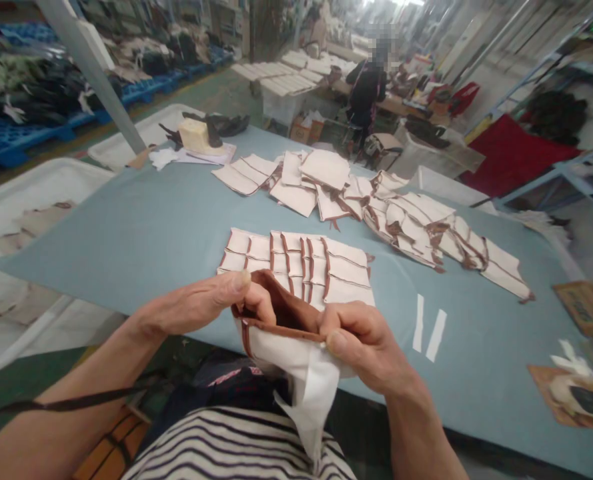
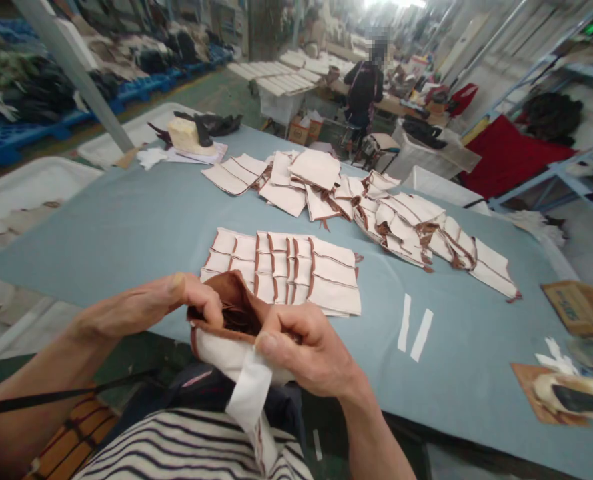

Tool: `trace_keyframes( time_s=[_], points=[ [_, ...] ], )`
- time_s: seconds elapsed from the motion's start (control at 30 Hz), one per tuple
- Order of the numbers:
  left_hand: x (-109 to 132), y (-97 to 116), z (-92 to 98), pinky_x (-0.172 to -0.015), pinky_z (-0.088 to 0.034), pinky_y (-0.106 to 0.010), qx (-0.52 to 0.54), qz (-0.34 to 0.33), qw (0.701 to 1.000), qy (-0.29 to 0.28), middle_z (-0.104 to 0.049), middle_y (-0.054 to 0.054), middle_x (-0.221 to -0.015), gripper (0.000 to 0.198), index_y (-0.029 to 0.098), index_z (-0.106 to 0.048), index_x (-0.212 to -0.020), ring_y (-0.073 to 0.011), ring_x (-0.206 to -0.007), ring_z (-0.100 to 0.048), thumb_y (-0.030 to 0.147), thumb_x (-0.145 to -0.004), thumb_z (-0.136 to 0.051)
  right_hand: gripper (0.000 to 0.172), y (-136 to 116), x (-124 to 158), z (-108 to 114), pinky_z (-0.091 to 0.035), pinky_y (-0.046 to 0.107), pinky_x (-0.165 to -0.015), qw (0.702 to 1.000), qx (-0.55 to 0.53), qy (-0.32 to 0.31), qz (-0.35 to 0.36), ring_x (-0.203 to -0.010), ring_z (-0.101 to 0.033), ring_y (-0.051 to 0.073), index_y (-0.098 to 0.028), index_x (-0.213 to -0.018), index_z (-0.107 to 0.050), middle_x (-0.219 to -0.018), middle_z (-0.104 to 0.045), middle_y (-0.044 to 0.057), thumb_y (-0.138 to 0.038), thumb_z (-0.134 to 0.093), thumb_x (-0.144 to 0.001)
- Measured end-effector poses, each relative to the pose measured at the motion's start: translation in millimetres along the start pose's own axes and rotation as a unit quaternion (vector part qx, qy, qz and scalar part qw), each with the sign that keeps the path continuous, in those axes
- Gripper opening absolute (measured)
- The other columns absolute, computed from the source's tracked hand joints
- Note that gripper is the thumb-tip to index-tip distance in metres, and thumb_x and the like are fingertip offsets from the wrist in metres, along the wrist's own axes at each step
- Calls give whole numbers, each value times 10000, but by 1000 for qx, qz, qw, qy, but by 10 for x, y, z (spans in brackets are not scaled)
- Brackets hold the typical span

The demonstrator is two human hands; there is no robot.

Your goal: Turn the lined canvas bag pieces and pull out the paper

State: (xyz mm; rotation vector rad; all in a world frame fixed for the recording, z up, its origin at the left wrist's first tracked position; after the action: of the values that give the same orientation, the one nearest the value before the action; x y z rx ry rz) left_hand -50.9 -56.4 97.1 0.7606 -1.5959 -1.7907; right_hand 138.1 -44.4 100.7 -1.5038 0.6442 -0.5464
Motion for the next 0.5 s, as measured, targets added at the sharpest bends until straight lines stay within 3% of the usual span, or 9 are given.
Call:
trace_keyframes(
  time_s=[0.13,0.23,0.37,0.5],
  points=[
    [8,-13,-36,-648,-493,-266,39,18,999,-19,-719,-63,-726,882,148,-812,-849,-175,-634,-520,863,-1001,-318,526,7,48,21,-198,232,-436,998,31,-29,-55,-480,-283,72,-195,-659,-550,-554,-391,-62,-591,-687,-977],
    [23,-17,-59,-610,-482,-271,56,30,997,-34,-735,-84,-726,885,146,-822,-863,-188,-632,-555,861,-1001,-320,389,-66,65,-2,-200,233,-438,994,89,-37,-48,-485,-283,75,-203,-661,-547,-556,-388,-64,-411,-676,-963],
    [15,-18,-41,-643,-495,-265,51,24,998,-24,-728,-66,-748,846,149,-813,-883,-184,-658,-578,846,-1008,-351,257,-275,42,-42,-247,250,-477,968,239,19,78,-482,-340,85,-228,-625,-463,-539,-400,-65,-163,-583,-843],
    [-5,14,9,-746,-528,-267,-20,-1,1000,1,-734,-45,-785,787,166,-782,-874,-186,-712,-600,790,-1050,-336,242,-399,65,-104,-268,274,-502,932,312,75,170,-484,-362,98,-243,-639,-430,-531,-421,-63,-96,-545,-794]
  ],
)
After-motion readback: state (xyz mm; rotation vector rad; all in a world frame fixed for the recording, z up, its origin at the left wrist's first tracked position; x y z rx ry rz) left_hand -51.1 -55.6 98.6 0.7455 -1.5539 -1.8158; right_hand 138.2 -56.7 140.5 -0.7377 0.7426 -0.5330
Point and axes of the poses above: each hand's wrist, its own x-axis away from the middle knuckle, its own z-axis out of the back of the hand, y = z × x, the point moved 6 cm from there along -x, towards the middle knuckle
